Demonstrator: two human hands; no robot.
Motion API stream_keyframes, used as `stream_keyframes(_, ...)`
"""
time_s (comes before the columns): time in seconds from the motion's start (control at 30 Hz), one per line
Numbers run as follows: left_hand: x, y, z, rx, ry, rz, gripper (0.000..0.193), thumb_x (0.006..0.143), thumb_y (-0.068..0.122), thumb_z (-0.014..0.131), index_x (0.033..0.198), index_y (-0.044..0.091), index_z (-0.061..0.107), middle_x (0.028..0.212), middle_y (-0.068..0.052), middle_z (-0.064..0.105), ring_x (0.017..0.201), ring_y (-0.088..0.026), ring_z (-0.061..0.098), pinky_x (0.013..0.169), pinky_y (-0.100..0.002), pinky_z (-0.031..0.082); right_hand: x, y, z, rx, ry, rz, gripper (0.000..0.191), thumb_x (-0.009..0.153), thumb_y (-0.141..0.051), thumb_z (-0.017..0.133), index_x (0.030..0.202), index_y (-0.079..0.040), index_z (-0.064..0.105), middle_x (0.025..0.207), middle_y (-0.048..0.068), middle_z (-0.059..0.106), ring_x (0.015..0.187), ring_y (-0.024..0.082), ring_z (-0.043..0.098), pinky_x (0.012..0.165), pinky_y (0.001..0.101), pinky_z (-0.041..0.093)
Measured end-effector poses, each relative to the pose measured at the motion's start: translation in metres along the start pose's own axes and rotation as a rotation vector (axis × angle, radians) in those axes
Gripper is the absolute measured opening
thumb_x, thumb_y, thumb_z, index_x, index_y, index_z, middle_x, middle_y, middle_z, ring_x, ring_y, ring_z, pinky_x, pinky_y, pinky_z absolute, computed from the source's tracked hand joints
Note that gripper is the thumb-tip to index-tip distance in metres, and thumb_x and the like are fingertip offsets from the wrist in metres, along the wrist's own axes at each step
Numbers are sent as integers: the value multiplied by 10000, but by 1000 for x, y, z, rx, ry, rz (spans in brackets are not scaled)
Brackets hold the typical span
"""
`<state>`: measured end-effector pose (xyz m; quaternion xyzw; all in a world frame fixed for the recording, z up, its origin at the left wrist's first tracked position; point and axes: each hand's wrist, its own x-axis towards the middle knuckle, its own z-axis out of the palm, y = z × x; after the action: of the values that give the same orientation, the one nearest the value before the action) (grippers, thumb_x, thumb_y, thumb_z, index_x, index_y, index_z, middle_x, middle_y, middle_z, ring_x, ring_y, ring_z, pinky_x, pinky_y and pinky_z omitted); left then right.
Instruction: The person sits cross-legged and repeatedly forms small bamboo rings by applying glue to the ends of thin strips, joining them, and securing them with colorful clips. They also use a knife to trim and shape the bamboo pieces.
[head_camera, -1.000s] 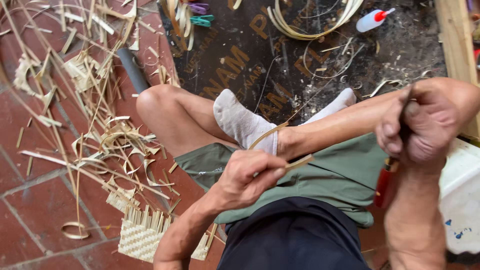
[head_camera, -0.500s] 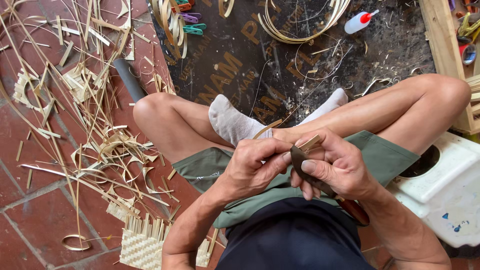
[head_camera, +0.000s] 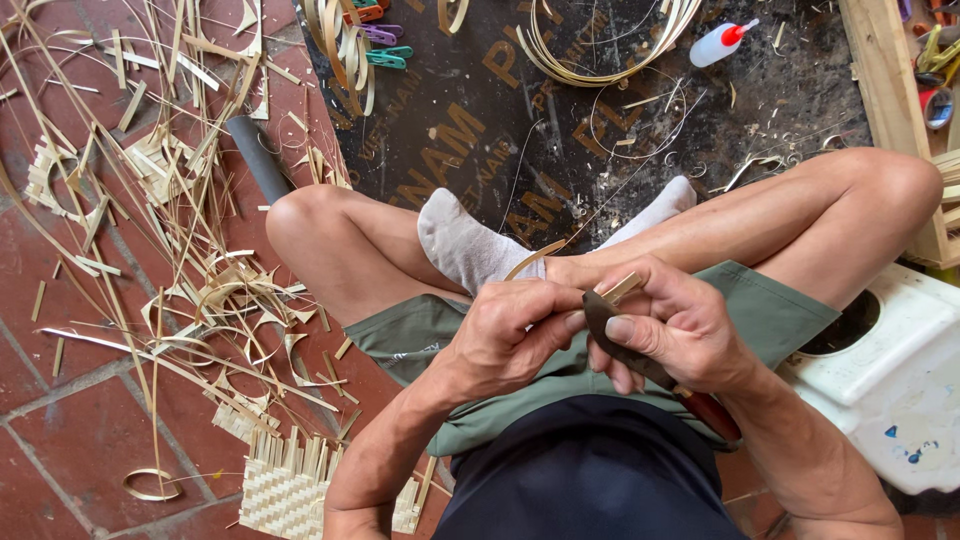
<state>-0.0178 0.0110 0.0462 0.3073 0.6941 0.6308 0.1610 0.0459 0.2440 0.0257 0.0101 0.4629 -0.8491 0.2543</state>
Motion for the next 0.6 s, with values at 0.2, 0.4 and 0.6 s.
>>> stream_keyframes(0.2,-5,2,-5,-60,-7,-107,47,1013,69,687,1045,37,674,764,-60,662,663,-165,694,596,-309,534,-8,-26,-13,30,194,-251,245,1082,-82,586,1310,-8,534,854,161,735,572,127,679,477,227,557)
stream_keyframes(0.4,-3,0,-1,49,-30,28,98,971,64,730,1048,52,671,794,-86,658,720,-254,646,671,-366,501,-11,4,-9,31,9,74,246,1011,-69,587,1222,51,549,830,204,743,560,181,684,493,277,557)
stream_keyframes(0.6,-12,-3,-11,15,-76,117,102,951,63,743,1029,37,683,803,-88,680,743,-235,653,685,-356,498,-11,-30,-58,258,263,-412,196,1026,-73,574,1205,9,576,871,146,713,629,159,660,562,270,549)
